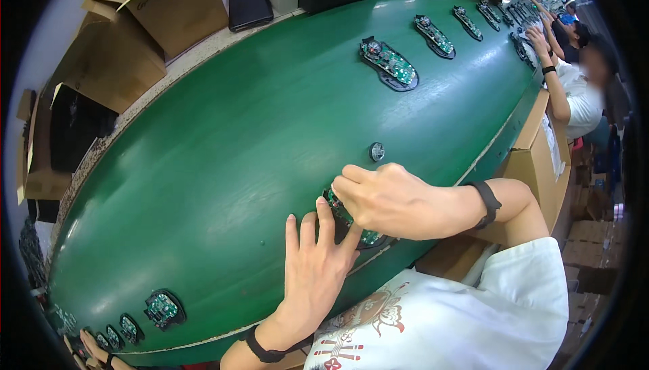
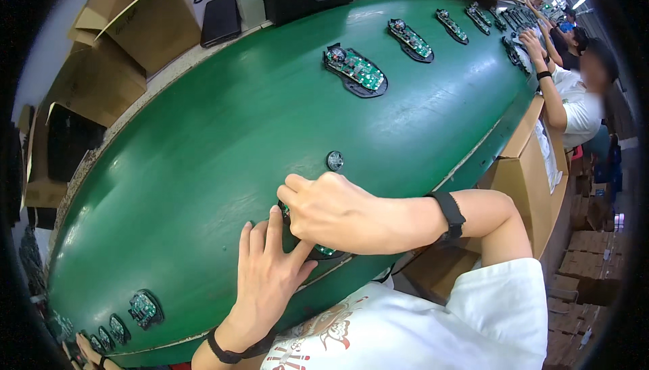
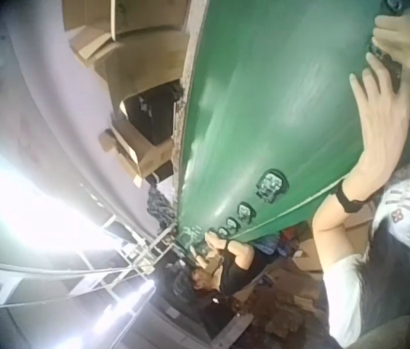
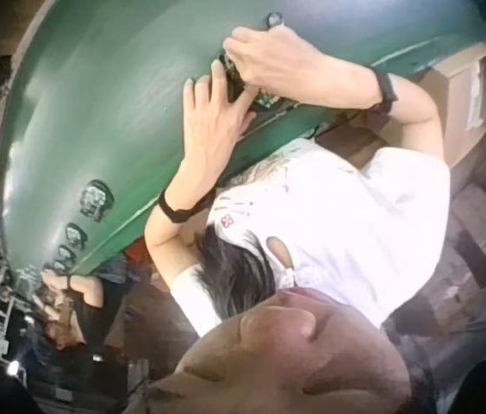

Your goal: The person assembles small electronic devices on a green workbench by attaching circular components to green circuit boards. They handle the boards and components by hand, placing the finished units in a line and later packing them into plastic bags.

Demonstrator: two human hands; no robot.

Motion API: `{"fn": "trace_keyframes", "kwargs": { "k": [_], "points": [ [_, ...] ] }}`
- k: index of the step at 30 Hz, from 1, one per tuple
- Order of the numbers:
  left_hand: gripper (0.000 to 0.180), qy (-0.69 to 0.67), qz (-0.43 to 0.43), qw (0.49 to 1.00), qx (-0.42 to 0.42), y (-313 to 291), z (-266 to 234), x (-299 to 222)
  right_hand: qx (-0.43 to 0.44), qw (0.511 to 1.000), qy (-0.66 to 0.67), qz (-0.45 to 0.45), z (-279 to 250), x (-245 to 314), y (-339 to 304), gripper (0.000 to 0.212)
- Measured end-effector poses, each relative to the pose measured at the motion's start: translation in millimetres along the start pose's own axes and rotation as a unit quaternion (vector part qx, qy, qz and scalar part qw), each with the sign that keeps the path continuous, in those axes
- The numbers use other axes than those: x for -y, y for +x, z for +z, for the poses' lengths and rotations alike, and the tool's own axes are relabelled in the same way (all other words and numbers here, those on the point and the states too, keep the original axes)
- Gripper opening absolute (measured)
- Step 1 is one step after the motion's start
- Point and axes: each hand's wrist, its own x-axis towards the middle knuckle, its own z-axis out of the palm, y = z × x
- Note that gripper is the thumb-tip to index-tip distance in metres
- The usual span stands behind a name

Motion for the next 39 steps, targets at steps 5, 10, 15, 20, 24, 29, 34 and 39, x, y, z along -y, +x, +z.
{"fn": "trace_keyframes", "kwargs": {
  "k": [5, 10, 15, 20, 24, 29, 34, 39],
  "points": [
    [0.057, -0.012, 0.005, 1.0, 0.006, 3.6, -1.2, -0.7, 0.061, 0.998, 0.031, -0.008, -11.9, -16.3, 9.4, 0.014],
    [0.06, -0.017, 0.002, 0.999, 0.027, 5.3, -6.3, -0.8, 0.074, 0.995, 0.065, -0.019, -14.7, -22.8, 15.0, 0.015],
    [0.059, -0.012, -0.005, 1.0, 0.023, 4.6, -2.9, 0.1, -0.109, 0.992, -0.047, 0.033, 22.3, 11.1, -19.9, 0.037],
    [0.057, -0.041, -0.001, 0.999, 0.002, 12.3, -6.1, 3.5, -0.17, 0.977, -0.117, 0.058, 38.9, 15.6, -43.5, 0.047],
    [0.057, -0.074, 0.022, 0.996, 0.044, 18.0, -5.5, 12.6, -0.165, 0.98, -0.081, 0.083, 33.3, 9.4, -29.1, 0.047],
    [0.057, 0.015, -0.003, 0.999, 0.034, 10.3, -13.8, 8.6, -0.186, 0.978, 0.049, 0.076, 30.2, 1.5, -29.0, 0.045],
    [0.063, 0.092, -0.053, 0.992, 0.07, -19.6, -23.3, 2.0, -0.193, 0.956, 0.174, 0.135, 27.0, 1.0, -49.5, 0.029],
    [0.067, 0.088, -0.061, 0.992, 0.065, -26.1, -15.6, 2.2, -0.191, 0.929, 0.264, 0.176, 42.6, 22.5, -56.2, 0.015]
  ]
}}
